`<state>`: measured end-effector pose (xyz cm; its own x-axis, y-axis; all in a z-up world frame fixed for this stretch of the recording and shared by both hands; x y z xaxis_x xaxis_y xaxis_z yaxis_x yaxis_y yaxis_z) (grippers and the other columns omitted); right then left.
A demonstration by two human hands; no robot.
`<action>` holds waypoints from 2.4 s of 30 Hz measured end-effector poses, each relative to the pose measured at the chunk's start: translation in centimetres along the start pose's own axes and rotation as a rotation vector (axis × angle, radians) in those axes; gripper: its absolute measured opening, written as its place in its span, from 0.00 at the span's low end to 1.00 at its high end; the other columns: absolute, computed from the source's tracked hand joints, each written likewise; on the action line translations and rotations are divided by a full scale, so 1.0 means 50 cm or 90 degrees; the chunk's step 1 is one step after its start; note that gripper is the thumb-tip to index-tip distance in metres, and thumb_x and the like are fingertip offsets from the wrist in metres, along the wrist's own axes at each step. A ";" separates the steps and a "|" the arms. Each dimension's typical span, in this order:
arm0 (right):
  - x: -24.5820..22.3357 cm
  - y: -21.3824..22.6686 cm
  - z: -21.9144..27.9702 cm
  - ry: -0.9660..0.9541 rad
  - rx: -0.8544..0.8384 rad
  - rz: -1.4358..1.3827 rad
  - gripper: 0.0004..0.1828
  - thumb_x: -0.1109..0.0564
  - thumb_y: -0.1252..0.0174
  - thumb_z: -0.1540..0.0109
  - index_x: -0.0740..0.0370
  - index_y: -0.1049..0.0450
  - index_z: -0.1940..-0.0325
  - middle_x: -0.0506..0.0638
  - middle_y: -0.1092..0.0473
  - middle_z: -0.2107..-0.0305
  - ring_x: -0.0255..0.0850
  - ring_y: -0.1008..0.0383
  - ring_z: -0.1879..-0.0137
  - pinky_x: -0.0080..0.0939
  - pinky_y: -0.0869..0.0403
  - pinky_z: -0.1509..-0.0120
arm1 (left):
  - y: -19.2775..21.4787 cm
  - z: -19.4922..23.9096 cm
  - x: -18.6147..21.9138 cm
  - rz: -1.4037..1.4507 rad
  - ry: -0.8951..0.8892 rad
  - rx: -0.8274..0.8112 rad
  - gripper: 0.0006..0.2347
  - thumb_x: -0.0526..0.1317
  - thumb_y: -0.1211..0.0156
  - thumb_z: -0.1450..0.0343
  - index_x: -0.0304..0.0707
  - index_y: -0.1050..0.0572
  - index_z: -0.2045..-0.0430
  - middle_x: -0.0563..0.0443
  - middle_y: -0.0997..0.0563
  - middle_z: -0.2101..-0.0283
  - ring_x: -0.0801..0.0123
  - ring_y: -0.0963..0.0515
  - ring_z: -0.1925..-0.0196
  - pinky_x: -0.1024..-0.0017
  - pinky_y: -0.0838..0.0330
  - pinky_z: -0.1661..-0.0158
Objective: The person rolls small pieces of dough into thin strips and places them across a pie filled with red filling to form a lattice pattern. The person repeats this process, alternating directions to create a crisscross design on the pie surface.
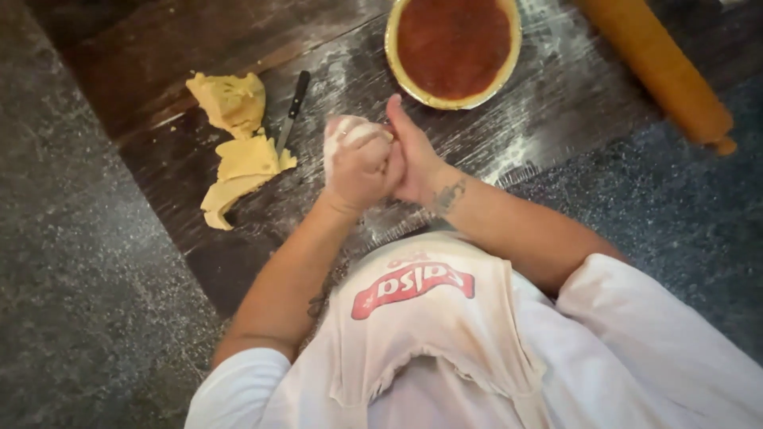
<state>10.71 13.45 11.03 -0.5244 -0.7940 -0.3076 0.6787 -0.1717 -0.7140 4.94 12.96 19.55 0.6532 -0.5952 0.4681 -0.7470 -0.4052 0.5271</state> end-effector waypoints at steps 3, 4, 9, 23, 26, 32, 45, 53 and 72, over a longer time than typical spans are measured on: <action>0.013 0.111 -0.048 0.063 0.140 0.101 0.29 0.32 0.52 0.32 0.57 0.28 0.72 0.44 0.29 0.78 0.37 0.26 0.70 0.32 0.26 0.61 | -0.020 0.044 -0.007 0.031 0.012 0.010 0.12 0.38 0.40 0.38 0.45 0.35 0.93 0.54 0.29 0.79 0.55 0.24 0.71 0.61 0.31 0.68; 0.012 0.110 -0.046 0.057 0.138 0.104 0.29 0.32 0.52 0.32 0.57 0.28 0.72 0.44 0.29 0.78 0.37 0.26 0.70 0.32 0.26 0.61 | -0.015 0.040 0.000 0.026 0.016 0.012 0.12 0.38 0.40 0.38 0.45 0.35 0.93 0.54 0.29 0.79 0.55 0.24 0.71 0.61 0.31 0.68; 0.015 0.209 -0.143 0.142 0.159 0.298 0.25 0.47 0.45 0.31 0.56 0.33 0.82 0.45 0.33 0.83 0.39 0.31 0.79 0.32 0.36 0.76 | 0.025 0.023 0.027 0.062 0.011 0.006 0.11 0.39 0.37 0.40 0.45 0.34 0.91 0.49 0.32 0.82 0.53 0.28 0.77 0.59 0.31 0.73; 0.034 0.163 -0.109 -0.052 0.035 0.089 0.22 0.37 0.54 0.32 0.53 0.25 0.55 0.51 0.24 0.56 0.50 0.21 0.46 0.62 0.21 0.46 | 0.052 0.358 -0.207 -0.233 0.369 -0.231 0.20 0.58 0.42 0.30 0.45 0.24 0.53 0.46 0.24 0.47 0.48 0.23 0.45 0.49 0.31 0.45; 0.056 0.162 -0.113 -0.053 0.034 0.126 0.16 0.45 0.50 0.31 0.52 0.27 0.44 0.51 0.26 0.45 0.50 0.23 0.39 0.63 0.21 0.39 | 0.088 0.260 -0.141 -0.105 0.326 -0.115 0.31 0.66 0.54 0.27 0.40 0.31 0.41 0.37 0.31 0.35 0.42 0.30 0.34 0.49 0.36 0.37; 0.094 0.083 -0.060 -0.071 -0.031 0.076 0.20 0.41 0.48 0.31 0.55 0.26 0.43 0.51 0.25 0.48 0.45 0.21 0.46 0.45 0.20 0.48 | 0.039 0.184 -0.095 -0.033 0.081 -0.037 0.27 0.67 0.48 0.29 0.44 0.21 0.54 0.45 0.22 0.44 0.49 0.23 0.39 0.55 0.28 0.40; 0.029 -0.013 0.007 0.076 0.126 0.199 0.18 0.41 0.49 0.30 0.54 0.22 0.58 0.45 0.23 0.67 0.38 0.22 0.63 0.33 0.25 0.57 | 0.037 0.133 -0.031 -0.090 0.362 -0.433 0.47 0.75 0.71 0.31 0.34 0.57 0.24 0.37 0.63 0.20 0.45 0.68 0.19 0.34 0.77 0.27; 0.009 -0.094 0.006 0.407 -0.048 0.701 0.11 0.52 0.46 0.33 0.57 0.22 0.65 0.54 0.30 0.80 0.45 0.26 0.74 0.40 0.28 0.71 | 0.050 0.203 -0.068 0.823 0.685 0.209 0.39 0.68 0.64 0.24 0.37 0.52 0.25 0.36 0.53 0.22 0.46 0.54 0.21 0.52 0.63 0.24; 0.043 -0.015 -0.006 0.014 0.096 0.158 0.27 0.34 0.46 0.34 0.60 0.21 0.54 0.51 0.22 0.68 0.44 0.18 0.66 0.45 0.20 0.64 | 0.111 0.103 0.005 0.047 0.239 -0.136 0.43 0.75 0.59 0.31 0.38 0.39 0.31 0.37 0.40 0.26 0.47 0.45 0.22 0.47 0.67 0.26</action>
<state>8.90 12.03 10.72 -0.3430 -0.8095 -0.4764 0.8556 -0.0599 -0.5142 0.32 7.01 18.93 0.6285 -0.3078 0.7143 -0.7765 -0.1950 0.5992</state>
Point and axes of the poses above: each hand's wrist, its own z-axis away from the middle knuckle, its own y-axis out of the back of the hand, x = y × z, the point moved 7 cm from there along -z, towards the middle knuckle
